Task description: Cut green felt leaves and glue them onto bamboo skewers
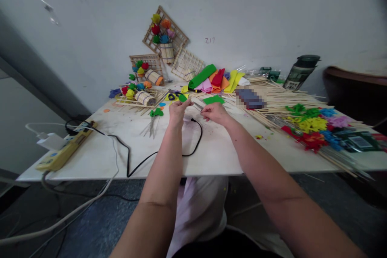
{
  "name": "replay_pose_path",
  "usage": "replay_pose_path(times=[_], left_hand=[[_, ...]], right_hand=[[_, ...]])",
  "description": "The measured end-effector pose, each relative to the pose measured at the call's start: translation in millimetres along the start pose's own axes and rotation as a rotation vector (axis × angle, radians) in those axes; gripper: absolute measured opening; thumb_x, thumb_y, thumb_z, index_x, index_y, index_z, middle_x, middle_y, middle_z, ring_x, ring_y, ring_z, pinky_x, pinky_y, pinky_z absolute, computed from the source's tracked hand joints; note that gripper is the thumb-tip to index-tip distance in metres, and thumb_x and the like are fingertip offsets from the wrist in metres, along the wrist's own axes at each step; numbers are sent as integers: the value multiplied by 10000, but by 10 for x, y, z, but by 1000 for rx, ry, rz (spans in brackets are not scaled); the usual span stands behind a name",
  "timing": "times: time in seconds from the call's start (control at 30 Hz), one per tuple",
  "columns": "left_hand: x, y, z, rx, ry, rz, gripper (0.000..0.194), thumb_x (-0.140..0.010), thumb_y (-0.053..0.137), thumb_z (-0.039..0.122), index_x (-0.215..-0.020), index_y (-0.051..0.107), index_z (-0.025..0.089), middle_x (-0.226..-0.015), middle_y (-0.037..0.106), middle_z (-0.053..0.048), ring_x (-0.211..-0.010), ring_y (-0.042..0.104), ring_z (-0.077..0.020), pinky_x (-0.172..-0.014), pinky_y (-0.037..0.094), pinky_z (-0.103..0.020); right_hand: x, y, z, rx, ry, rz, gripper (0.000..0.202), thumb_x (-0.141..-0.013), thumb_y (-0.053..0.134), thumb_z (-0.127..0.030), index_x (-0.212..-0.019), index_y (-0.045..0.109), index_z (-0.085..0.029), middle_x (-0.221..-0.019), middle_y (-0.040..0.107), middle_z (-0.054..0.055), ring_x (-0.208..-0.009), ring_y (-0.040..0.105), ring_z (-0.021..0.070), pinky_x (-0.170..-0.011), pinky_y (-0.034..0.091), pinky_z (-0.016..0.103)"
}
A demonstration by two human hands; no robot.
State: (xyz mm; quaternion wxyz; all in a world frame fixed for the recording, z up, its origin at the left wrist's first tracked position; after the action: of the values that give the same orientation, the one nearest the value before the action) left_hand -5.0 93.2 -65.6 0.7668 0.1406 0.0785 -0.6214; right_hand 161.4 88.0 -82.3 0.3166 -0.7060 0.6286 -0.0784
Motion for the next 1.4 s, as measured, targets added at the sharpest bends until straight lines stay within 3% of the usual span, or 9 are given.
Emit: replay_pose_path(times=[0.43,0.63,0.83,1.17,1.4], left_hand=[[24,-6,57,41,-24,14,330,-588,695,472,-602,609,154,-706,690,-70,-765,627,-179,-684,386,-281],[17,-68,92,41,28,105,380,-627,646,524,-540,544,168,-680,685,-54,-723,606,-156,-627,377,-258],[-9,-107,74,50,28,138,333,-645,624,501,-608,620,170,-677,676,-34,-686,582,-136,-591,367,-241],[-22,-155,96,69,49,231,344,-635,631,509,-621,619,165,-588,584,-2,-635,547,-117,-559,380,-221],[-30,-200,98,103,47,301,320,-664,609,482,-662,649,165,-640,636,-17,-702,600,-143,-566,392,-231]], right_hand=[[8,-6,-5,-1,-5,-38,76,-708,627,-196,-670,663,-141,-539,635,12,-452,595,97,-434,435,177],[15,-16,-25,-18,-13,-55,74,-700,624,-185,-654,660,-139,-528,629,8,-438,588,93,-422,422,170],[21,-14,-22,-20,-3,-55,75,-696,629,-185,-651,659,-134,-524,630,11,-428,578,87,-417,417,167],[29,-20,-34,-45,13,-56,71,-694,630,-173,-645,652,-128,-522,626,15,-428,582,92,-407,414,170],[49,-39,-71,-66,43,-50,59,-691,639,-162,-645,642,-125,-517,618,11,-430,580,89,-396,394,162]])
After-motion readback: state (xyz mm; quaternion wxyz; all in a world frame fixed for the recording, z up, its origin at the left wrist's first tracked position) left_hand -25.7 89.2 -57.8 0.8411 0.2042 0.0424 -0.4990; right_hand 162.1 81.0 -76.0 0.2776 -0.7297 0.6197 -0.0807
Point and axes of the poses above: each hand's wrist, its own x-axis away from the middle knuckle, its own y-axis out of the palm, z = x × y, the point moved 6 cm from there along -x, towards the middle knuckle
